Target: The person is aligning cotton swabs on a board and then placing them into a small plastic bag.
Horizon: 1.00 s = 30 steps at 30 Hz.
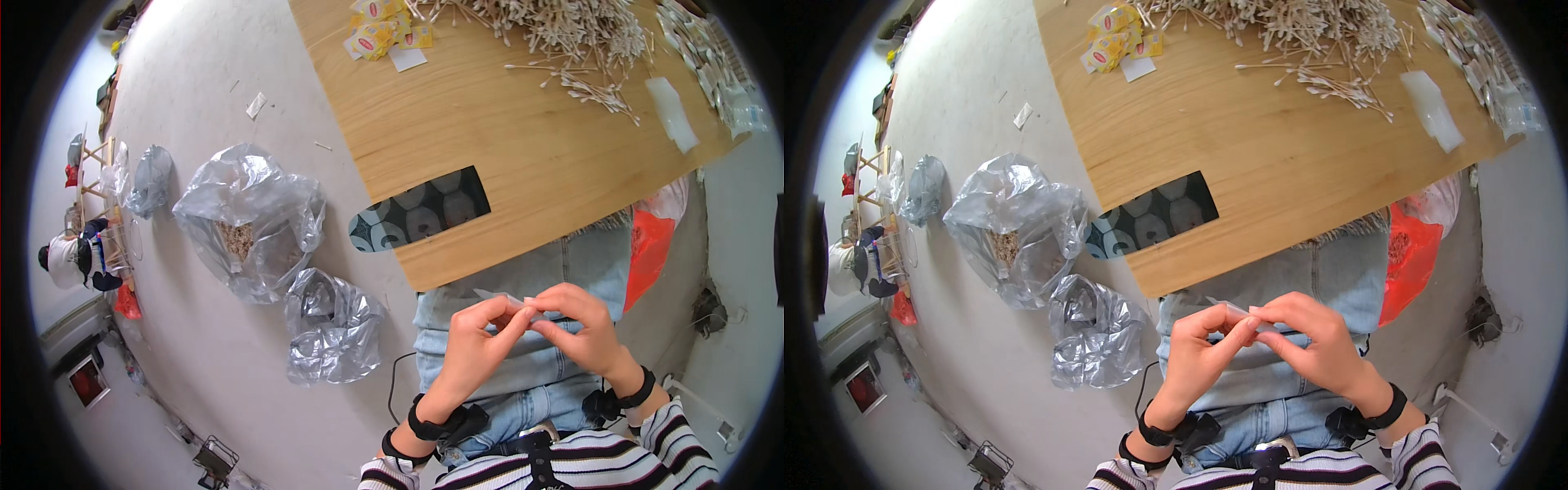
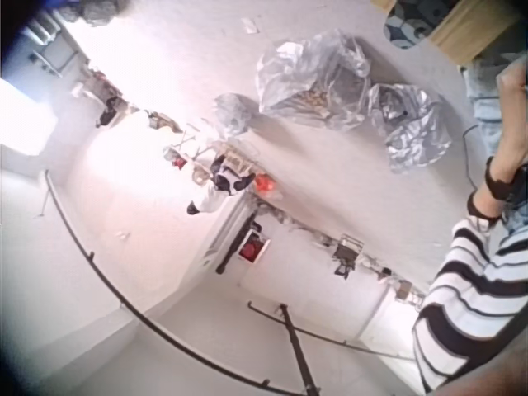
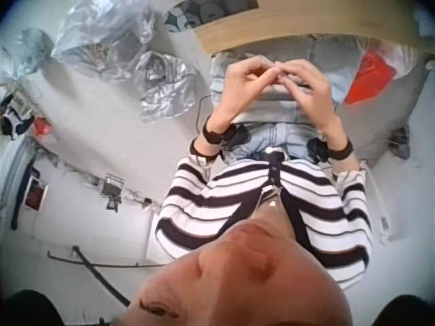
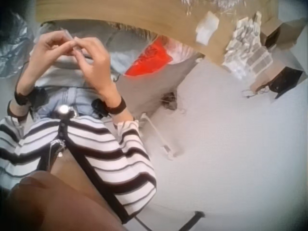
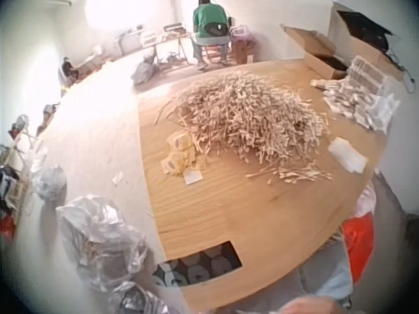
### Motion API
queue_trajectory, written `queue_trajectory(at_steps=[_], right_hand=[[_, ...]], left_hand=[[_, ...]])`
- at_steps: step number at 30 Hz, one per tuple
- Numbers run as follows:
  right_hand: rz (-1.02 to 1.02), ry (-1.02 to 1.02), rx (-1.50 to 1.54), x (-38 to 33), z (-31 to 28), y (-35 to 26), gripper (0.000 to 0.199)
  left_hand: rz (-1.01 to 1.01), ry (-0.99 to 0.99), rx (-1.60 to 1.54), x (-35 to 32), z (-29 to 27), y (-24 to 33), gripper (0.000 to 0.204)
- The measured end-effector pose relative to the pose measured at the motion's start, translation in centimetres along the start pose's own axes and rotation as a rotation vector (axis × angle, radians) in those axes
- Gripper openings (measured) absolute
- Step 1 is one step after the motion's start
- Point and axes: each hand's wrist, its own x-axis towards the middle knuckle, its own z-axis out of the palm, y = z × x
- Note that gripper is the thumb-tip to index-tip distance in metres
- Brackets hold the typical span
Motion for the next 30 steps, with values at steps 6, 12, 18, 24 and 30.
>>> queue_trajectory(at_steps=[6, 12, 18, 24, 30], right_hand=[[0.119, 0.098, 0.277, -0.9, -0.1, -0.7, 0.013], [0.123, 0.199, 0.227, -1.5, 0.7, -1.5, 0.007], [-0.256, 0.262, -0.232, -1.1, 1.4, -1.5, 0.010], [-0.390, 0.281, -0.492, 1.0, 2.1, -1.3, 0.015], [-0.155, 0.129, -0.052, 1.8, 4.4, -3.7, 0.010]], left_hand=[[0.299, 0.140, 0.167, -0.7, 1.6, 0.5, 0.011], [0.398, 0.075, 0.297, -2.0, 1.5, 0.5, 0.013], [0.335, 0.225, 0.239, -2.8, 1.1, 0.7, 0.012], [0.213, 0.141, 0.359, -4.6, 0.2, 0.6, 0.017], [0.646, 0.506, 0.937, -4.6, -2.3, 1.9, 0.072]])
